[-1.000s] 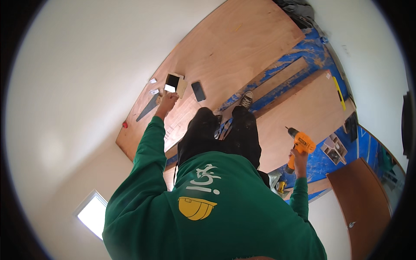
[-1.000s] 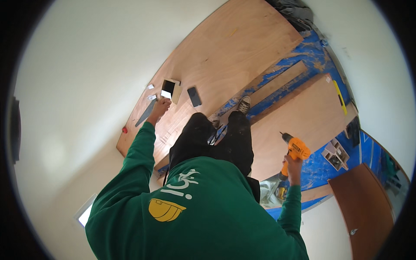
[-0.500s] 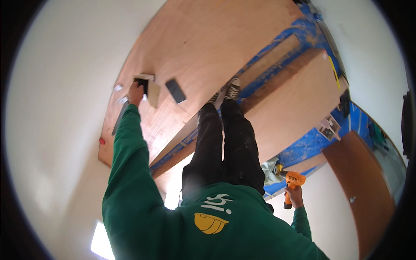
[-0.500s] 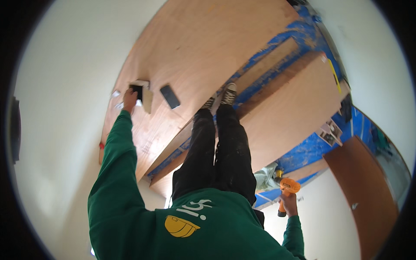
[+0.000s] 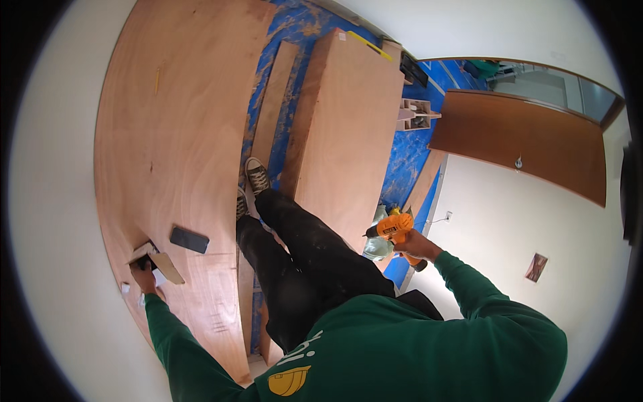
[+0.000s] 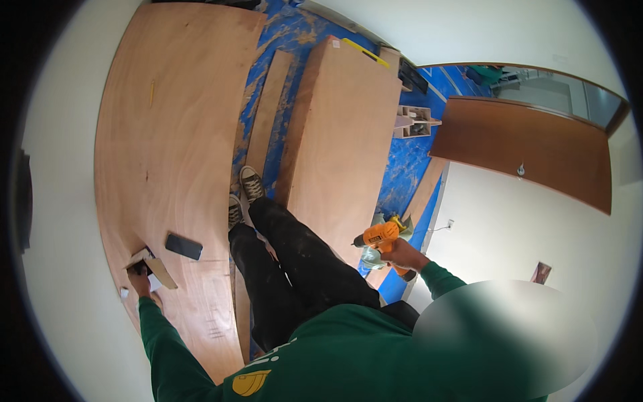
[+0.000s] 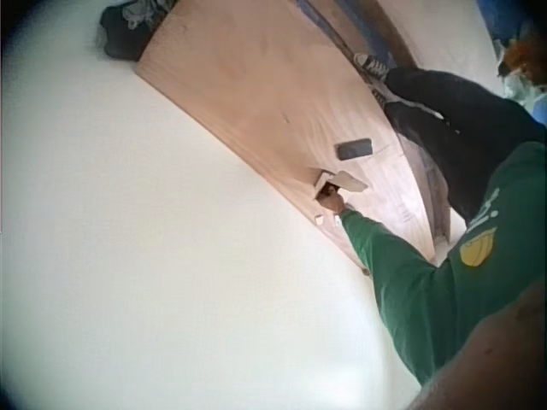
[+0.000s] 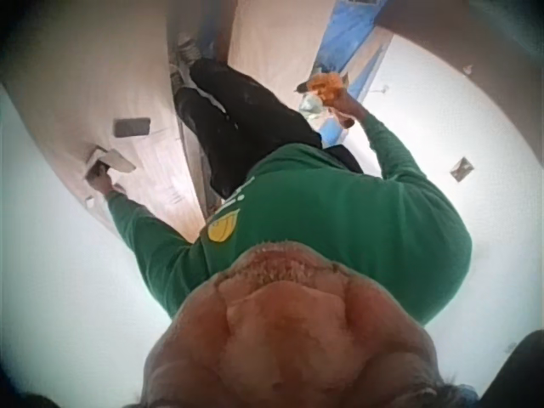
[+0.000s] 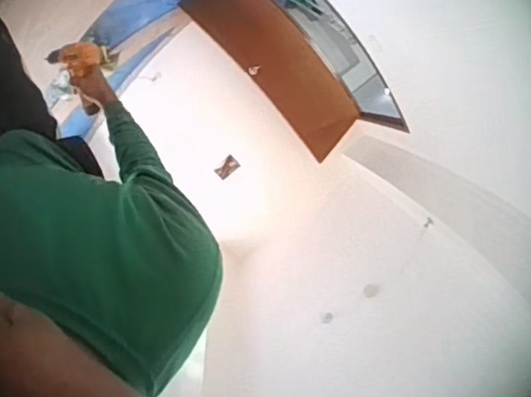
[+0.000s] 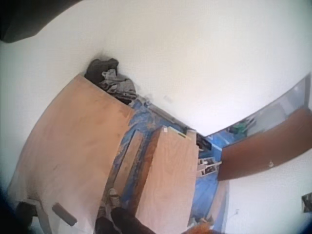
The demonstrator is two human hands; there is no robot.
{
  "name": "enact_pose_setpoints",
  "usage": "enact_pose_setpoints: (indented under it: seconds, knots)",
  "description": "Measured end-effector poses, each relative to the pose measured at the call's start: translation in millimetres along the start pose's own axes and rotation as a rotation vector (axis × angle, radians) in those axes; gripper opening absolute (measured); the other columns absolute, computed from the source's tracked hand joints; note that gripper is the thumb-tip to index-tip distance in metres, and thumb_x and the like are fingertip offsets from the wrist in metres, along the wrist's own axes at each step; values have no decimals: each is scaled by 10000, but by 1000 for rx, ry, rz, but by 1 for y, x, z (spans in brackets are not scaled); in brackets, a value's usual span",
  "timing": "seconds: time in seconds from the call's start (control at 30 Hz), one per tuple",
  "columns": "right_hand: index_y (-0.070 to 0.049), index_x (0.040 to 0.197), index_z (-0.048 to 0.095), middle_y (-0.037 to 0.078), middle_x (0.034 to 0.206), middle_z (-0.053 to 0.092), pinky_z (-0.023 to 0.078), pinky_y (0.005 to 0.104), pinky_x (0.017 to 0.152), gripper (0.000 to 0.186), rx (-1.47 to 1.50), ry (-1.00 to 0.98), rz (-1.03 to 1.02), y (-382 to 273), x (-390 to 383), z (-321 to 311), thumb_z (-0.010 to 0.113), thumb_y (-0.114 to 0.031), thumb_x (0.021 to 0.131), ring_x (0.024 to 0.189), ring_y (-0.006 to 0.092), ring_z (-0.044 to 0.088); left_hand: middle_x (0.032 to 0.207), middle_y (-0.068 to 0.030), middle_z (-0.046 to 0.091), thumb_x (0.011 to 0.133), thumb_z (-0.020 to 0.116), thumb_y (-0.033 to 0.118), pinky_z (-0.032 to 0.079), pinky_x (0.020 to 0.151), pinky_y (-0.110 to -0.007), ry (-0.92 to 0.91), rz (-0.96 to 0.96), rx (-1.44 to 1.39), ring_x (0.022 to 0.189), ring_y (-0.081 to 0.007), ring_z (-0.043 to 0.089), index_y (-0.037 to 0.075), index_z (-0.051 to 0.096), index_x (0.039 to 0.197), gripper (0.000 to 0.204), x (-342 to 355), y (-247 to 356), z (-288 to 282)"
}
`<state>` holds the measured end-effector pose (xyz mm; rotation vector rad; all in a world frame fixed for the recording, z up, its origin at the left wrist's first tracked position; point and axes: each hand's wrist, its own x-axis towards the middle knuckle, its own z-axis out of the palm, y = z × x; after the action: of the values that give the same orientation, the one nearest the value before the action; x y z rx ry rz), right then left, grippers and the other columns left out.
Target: The person positions a large wooden panel against a wall, aligns it, and secures it using a cordless drill and screws. The person kneels on the floor during the process.
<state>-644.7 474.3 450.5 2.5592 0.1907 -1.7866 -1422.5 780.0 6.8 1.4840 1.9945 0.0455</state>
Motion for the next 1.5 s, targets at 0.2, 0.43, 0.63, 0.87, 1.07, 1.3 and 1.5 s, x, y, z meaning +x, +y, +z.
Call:
enact_pose_setpoints:
  seconds: [0.2,0.43,0.63,0.87,1.07,1.3,1.5]
  knots:
    - [23,1291,635,69,971,703,595,366,759,476,-35,-52,-6,-24,-21,4,758,-116,852,796,176,700,1207,-297,706,869,783,205,519,1063,-555,-72,-92,271,1137,-505,671,-83,649,1245,492,11,20,-8]
    - [41,1237,675,85,899,714,581,352,721,453,-162,-4,45,-11,-28,-1,753,-177,847,766,186,699,1117,-343,739,874,670,118,578,952,-569,-126,-23,323,1075,-522,713,-99,684,1116,326,23,15,-18]
    - [30,1294,648,87,968,717,595,349,754,494,-209,-25,36,-7,-20,-8,749,-155,848,796,175,700,1128,-347,728,975,594,126,568,926,-594,-95,62,309,1075,-542,697,-73,681,1124,264,5,23,-25]
    - [32,1261,663,81,944,710,589,351,746,459,-56,30,-31,-12,-25,-3,740,-142,843,805,174,695,1052,-326,733,928,576,160,557,837,-594,-44,89,347,933,-519,711,-65,706,999,270,-2,34,-41]
    - [27,1238,670,77,921,708,576,355,727,441,-81,20,-10,-3,-31,-1,730,-158,843,774,177,681,855,-272,746,819,619,230,565,781,-570,-88,-12,340,803,-476,722,-65,718,816,311,11,34,-50]
    - [42,1172,688,107,894,711,573,381,752,437,-142,-11,-55,7,-19,10,729,-216,822,779,211,691,979,-265,778,883,628,249,598,819,-498,-108,-109,309,893,-427,757,-54,765,966,342,12,42,-37]
    - [17,1245,665,101,936,719,575,370,778,462,-253,-4,-68,7,-13,10,729,-186,835,822,210,694,1202,-235,770,926,707,238,582,951,-453,3,-93,-150,1061,-403,742,-67,727,1234,434,-6,52,-19]
